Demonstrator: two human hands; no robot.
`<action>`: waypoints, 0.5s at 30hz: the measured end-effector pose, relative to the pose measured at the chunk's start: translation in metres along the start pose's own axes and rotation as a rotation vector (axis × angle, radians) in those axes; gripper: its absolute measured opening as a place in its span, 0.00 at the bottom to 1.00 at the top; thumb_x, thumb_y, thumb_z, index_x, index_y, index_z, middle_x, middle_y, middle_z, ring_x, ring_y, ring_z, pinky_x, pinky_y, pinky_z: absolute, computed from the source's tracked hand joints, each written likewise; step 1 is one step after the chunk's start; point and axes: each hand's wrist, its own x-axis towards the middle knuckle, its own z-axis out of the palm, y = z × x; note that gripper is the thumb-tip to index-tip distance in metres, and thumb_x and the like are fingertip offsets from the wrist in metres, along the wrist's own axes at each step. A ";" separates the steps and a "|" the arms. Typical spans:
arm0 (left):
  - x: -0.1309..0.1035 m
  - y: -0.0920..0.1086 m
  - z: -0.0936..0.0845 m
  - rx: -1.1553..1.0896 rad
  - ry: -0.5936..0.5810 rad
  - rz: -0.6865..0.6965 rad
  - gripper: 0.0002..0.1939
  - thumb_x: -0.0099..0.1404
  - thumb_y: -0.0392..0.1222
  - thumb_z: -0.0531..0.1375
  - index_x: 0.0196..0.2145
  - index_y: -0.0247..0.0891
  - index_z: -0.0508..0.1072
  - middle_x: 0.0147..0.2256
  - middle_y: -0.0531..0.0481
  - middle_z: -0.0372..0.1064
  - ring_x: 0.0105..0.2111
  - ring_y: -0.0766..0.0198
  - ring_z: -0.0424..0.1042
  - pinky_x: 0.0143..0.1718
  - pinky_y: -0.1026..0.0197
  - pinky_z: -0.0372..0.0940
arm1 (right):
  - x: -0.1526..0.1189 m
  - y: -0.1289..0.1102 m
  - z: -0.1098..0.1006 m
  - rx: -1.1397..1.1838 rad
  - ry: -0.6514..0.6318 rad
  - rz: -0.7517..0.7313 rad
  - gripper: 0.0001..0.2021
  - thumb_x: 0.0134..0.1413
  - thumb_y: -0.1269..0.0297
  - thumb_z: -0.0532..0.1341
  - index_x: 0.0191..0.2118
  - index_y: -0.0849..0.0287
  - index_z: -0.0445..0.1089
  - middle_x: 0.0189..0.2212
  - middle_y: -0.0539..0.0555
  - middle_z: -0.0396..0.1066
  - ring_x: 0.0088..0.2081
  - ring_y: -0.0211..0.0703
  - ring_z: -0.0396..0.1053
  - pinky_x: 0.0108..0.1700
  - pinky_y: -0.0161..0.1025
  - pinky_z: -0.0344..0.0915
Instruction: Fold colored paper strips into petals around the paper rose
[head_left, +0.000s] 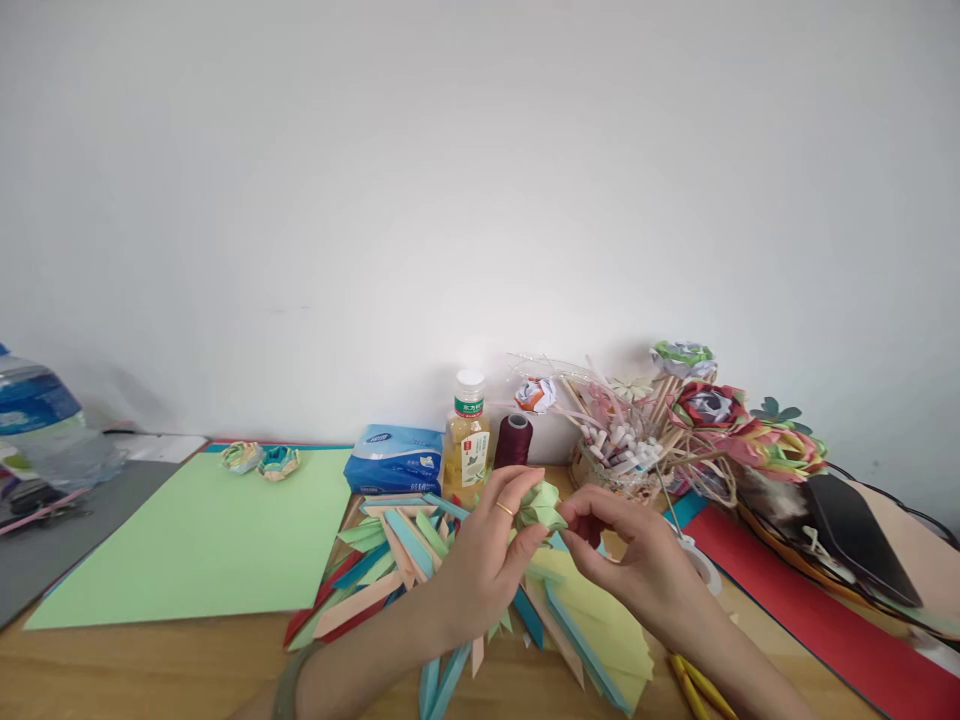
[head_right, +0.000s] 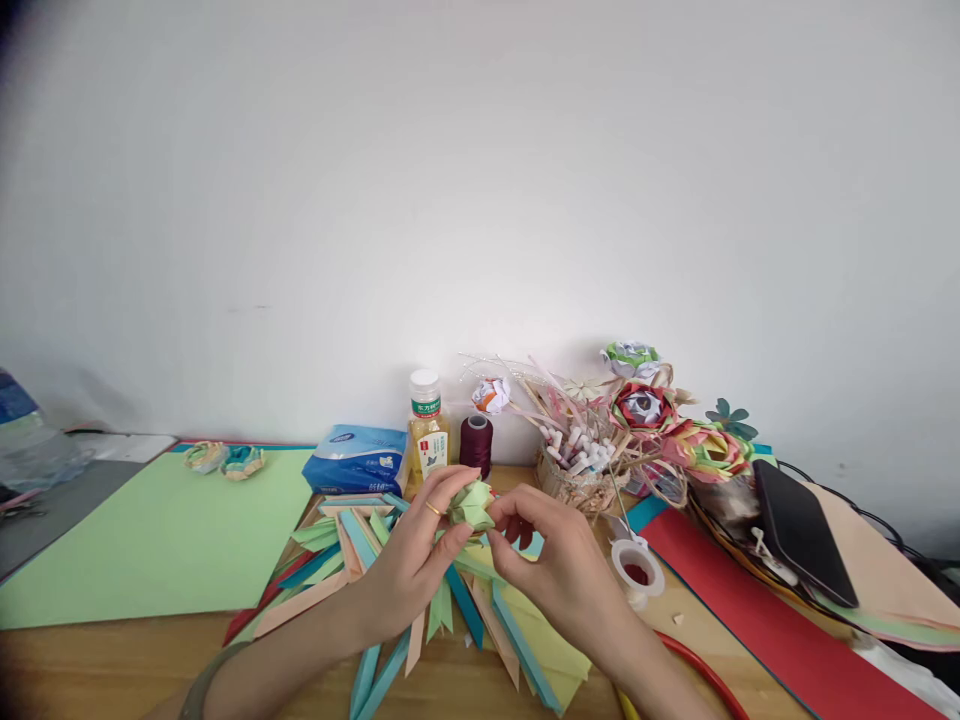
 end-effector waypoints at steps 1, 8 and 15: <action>0.000 0.000 0.000 0.004 -0.006 -0.001 0.21 0.70 0.45 0.46 0.59 0.44 0.53 0.58 0.44 0.53 0.58 0.59 0.56 0.57 0.57 0.54 | 0.000 0.000 0.000 0.003 0.004 0.000 0.04 0.49 0.71 0.55 0.27 0.57 0.65 0.22 0.48 0.67 0.24 0.38 0.64 0.27 0.33 0.62; -0.001 0.001 0.002 0.026 -0.005 -0.004 0.21 0.70 0.46 0.46 0.60 0.43 0.53 0.58 0.43 0.53 0.59 0.58 0.56 0.57 0.56 0.56 | -0.001 -0.001 0.002 0.038 -0.003 0.069 0.06 0.51 0.70 0.55 0.25 0.57 0.63 0.22 0.48 0.66 0.24 0.37 0.63 0.28 0.32 0.61; -0.001 0.000 0.001 -0.002 0.043 -0.005 0.21 0.70 0.45 0.47 0.59 0.43 0.54 0.58 0.43 0.54 0.59 0.58 0.55 0.59 0.55 0.53 | 0.003 -0.001 -0.005 0.228 -0.125 0.193 0.09 0.54 0.61 0.56 0.30 0.59 0.70 0.27 0.51 0.71 0.30 0.40 0.67 0.31 0.33 0.63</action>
